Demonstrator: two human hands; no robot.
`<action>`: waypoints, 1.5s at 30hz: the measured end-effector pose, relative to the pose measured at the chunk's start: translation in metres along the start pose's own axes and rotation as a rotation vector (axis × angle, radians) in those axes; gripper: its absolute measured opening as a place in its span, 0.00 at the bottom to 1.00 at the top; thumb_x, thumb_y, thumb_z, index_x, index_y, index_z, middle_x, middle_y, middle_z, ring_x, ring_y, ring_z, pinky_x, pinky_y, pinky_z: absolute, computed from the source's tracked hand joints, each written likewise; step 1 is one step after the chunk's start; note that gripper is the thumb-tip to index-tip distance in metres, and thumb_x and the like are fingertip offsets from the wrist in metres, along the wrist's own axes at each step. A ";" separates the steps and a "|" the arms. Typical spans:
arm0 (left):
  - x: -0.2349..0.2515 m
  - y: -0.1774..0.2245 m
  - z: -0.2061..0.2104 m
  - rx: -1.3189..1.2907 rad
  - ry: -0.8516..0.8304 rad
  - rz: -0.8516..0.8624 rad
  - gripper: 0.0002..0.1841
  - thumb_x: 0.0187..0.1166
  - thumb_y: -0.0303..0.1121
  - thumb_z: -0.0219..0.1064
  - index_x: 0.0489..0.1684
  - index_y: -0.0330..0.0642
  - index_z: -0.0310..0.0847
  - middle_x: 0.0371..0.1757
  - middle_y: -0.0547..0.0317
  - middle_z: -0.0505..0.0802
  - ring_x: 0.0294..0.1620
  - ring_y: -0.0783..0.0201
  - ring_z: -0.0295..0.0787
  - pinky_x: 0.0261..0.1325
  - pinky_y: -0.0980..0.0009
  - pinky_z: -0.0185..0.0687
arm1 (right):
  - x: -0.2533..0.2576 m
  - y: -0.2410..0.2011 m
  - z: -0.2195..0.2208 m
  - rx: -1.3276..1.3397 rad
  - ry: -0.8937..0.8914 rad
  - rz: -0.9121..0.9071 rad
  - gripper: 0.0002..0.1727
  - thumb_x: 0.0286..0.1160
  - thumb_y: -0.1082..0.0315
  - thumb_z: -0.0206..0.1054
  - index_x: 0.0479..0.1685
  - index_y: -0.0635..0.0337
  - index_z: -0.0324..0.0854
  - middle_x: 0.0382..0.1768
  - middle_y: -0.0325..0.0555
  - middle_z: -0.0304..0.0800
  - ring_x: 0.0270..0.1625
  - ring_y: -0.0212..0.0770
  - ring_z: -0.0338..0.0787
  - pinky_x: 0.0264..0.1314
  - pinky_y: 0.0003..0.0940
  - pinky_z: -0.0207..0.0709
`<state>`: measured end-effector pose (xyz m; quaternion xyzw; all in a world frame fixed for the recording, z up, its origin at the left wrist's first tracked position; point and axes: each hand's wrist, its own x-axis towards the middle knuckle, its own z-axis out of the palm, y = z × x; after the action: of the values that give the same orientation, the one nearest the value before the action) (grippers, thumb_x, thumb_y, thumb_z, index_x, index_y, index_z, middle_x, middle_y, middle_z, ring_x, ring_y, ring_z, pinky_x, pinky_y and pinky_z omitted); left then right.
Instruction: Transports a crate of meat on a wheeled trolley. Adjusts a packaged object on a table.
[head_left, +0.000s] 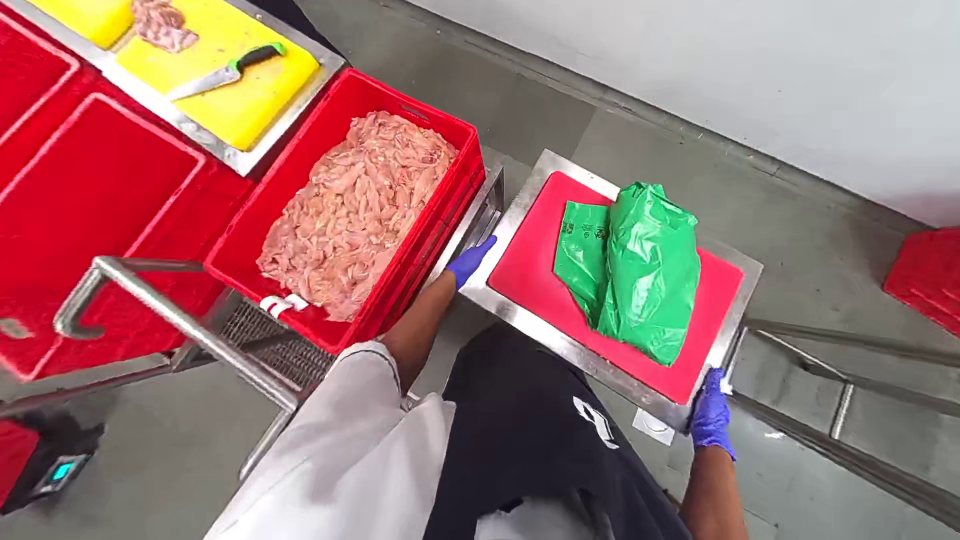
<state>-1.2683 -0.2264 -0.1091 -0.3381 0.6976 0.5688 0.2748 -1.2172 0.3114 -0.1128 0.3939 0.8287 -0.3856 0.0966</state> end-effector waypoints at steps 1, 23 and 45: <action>-0.004 -0.005 -0.003 0.037 0.050 -0.011 0.47 0.85 0.73 0.39 0.83 0.38 0.73 0.86 0.41 0.76 0.90 0.49 0.65 0.90 0.40 0.59 | 0.004 -0.006 0.003 0.043 -0.032 -0.036 0.46 0.87 0.30 0.39 0.81 0.65 0.72 0.75 0.64 0.80 0.79 0.51 0.78 0.83 0.57 0.66; -0.105 -0.118 0.127 -0.373 0.680 -0.003 0.33 0.95 0.49 0.46 0.92 0.34 0.54 0.87 0.32 0.71 0.82 0.40 0.76 0.81 0.44 0.74 | -0.004 -0.041 0.056 0.488 -0.218 -0.282 0.30 0.96 0.53 0.43 0.82 0.67 0.69 0.76 0.59 0.79 0.78 0.42 0.79 0.84 0.38 0.69; -0.268 -0.104 0.145 -0.898 0.675 0.639 0.20 0.94 0.34 0.41 0.63 0.31 0.76 0.45 0.55 0.94 0.32 0.68 0.90 0.33 0.71 0.89 | -0.129 -0.252 0.081 -0.241 -0.236 -1.146 0.77 0.49 0.27 0.77 0.96 0.62 0.35 0.92 0.76 0.37 0.93 0.76 0.41 0.88 0.75 0.44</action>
<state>-1.0208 -0.0549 0.0041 -0.3563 0.5062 0.7213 -0.3107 -1.3256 0.0798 0.0336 -0.1754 0.9308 -0.3206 0.0086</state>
